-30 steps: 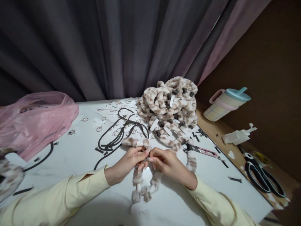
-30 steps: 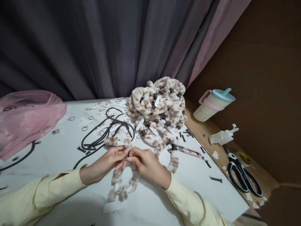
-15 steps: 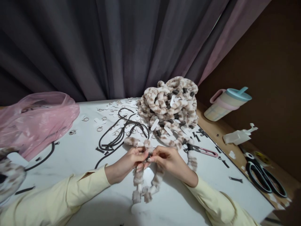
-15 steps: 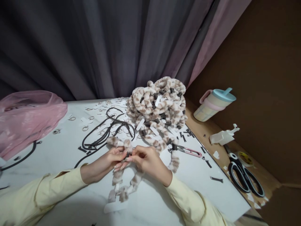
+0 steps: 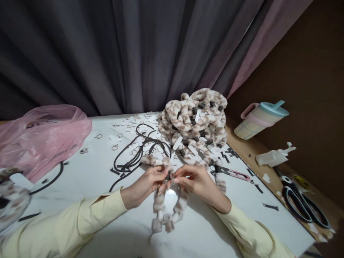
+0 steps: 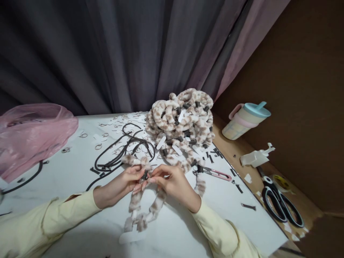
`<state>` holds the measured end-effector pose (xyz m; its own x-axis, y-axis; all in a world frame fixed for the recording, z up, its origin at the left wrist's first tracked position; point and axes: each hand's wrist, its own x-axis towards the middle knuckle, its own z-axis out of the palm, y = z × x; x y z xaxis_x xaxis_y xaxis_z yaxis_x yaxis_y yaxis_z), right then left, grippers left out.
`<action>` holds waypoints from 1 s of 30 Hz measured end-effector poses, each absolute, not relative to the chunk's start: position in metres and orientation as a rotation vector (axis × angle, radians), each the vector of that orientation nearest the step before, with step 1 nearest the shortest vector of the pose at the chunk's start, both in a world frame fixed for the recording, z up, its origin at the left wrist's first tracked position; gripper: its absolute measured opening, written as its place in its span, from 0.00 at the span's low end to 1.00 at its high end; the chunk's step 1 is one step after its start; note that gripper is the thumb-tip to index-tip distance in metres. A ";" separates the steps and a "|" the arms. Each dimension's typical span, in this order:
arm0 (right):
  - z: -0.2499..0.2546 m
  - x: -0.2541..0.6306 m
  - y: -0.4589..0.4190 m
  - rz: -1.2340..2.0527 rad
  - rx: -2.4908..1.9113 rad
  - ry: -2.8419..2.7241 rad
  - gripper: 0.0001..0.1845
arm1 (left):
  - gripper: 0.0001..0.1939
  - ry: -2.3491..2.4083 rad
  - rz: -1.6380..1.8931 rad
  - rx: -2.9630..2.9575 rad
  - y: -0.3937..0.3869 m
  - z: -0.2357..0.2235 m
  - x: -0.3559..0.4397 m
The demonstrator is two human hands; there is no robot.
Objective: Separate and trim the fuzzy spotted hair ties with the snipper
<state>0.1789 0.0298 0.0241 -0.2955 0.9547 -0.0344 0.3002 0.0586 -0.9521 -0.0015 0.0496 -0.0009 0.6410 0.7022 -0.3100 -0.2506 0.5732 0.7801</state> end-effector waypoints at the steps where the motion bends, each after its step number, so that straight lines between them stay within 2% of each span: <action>1: 0.023 0.178 0.029 1.163 -1.247 -1.732 0.15 | 0.10 0.664 0.604 0.777 0.049 0.000 -0.001; 5: 0.019 0.174 0.028 0.863 -1.209 -1.901 0.17 | 0.11 0.661 0.582 0.831 0.048 0.001 0.000; 10: 0.016 0.174 0.030 0.735 -1.192 -1.924 0.17 | 0.13 0.658 0.554 0.915 0.049 0.002 0.001; 14: 0.015 0.176 0.031 0.687 -1.137 -1.987 0.15 | 0.15 0.668 0.543 0.927 0.049 0.002 0.001; 21: 0.027 0.178 0.021 0.560 -1.106 -2.425 0.08 | 0.19 0.741 0.577 0.945 0.047 -0.003 0.003; 30: 0.013 0.179 0.023 0.692 -1.145 -2.254 0.07 | 0.19 0.756 0.607 0.984 0.044 0.001 0.005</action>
